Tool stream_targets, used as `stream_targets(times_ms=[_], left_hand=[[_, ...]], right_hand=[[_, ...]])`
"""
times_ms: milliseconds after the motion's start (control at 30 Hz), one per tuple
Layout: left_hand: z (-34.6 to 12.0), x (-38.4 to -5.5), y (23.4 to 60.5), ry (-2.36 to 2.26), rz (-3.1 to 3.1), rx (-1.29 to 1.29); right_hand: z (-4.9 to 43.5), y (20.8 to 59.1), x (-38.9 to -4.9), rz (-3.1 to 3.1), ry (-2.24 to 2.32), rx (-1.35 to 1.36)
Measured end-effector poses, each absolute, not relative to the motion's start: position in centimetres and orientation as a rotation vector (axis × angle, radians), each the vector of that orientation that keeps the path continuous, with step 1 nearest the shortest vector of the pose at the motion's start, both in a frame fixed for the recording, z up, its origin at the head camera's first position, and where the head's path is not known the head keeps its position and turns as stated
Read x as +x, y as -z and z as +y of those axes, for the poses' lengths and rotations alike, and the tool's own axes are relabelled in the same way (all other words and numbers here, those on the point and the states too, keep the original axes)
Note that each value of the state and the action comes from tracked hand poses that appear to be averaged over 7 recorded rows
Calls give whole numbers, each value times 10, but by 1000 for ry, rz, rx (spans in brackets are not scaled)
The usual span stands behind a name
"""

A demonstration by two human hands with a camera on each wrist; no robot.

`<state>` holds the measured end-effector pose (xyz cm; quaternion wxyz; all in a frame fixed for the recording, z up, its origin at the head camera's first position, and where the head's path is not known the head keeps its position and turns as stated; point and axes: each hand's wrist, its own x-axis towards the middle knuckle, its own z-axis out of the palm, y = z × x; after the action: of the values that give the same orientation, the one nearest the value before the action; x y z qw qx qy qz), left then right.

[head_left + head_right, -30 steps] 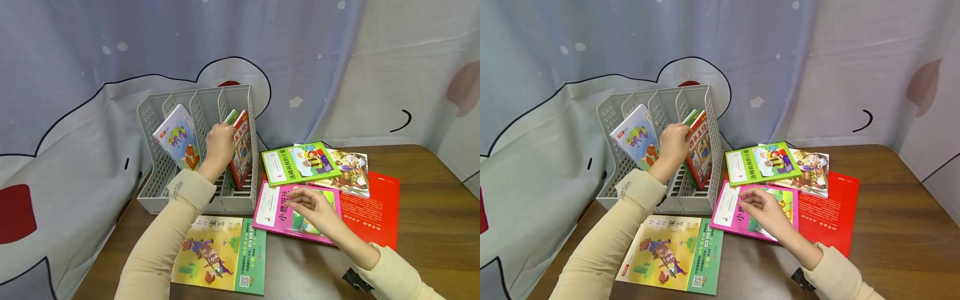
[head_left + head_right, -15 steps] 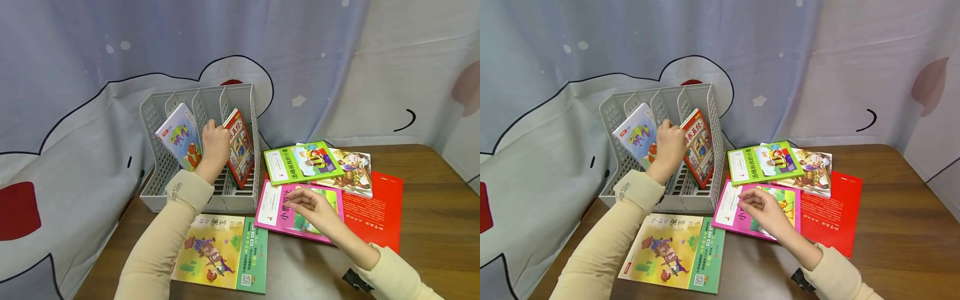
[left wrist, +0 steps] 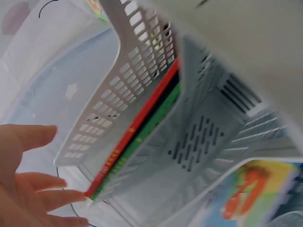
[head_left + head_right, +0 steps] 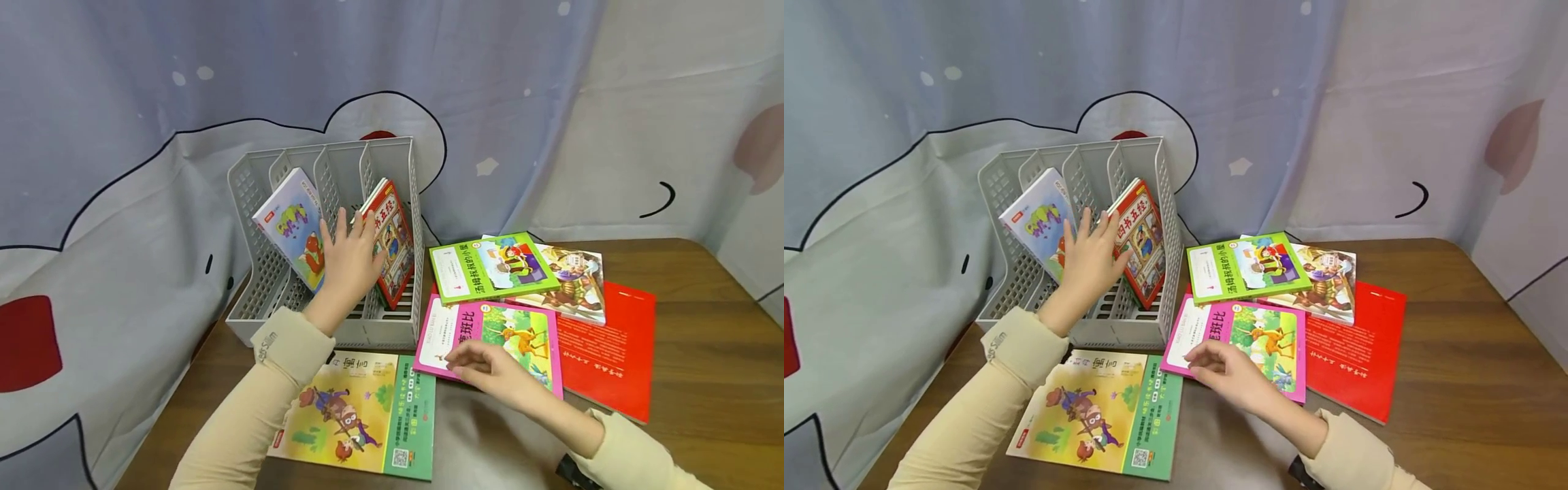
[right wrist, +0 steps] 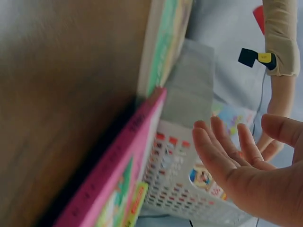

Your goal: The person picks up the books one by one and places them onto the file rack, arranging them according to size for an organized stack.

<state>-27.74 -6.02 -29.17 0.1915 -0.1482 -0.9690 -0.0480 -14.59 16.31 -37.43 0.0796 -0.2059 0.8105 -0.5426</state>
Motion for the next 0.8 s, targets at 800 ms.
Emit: stream_targets(times_ms=[800], left_hand=[[-176, -202, 383, 1055, -2864, -281]], right_hand=[[143, 405, -118, 1855, 1707, -59]])
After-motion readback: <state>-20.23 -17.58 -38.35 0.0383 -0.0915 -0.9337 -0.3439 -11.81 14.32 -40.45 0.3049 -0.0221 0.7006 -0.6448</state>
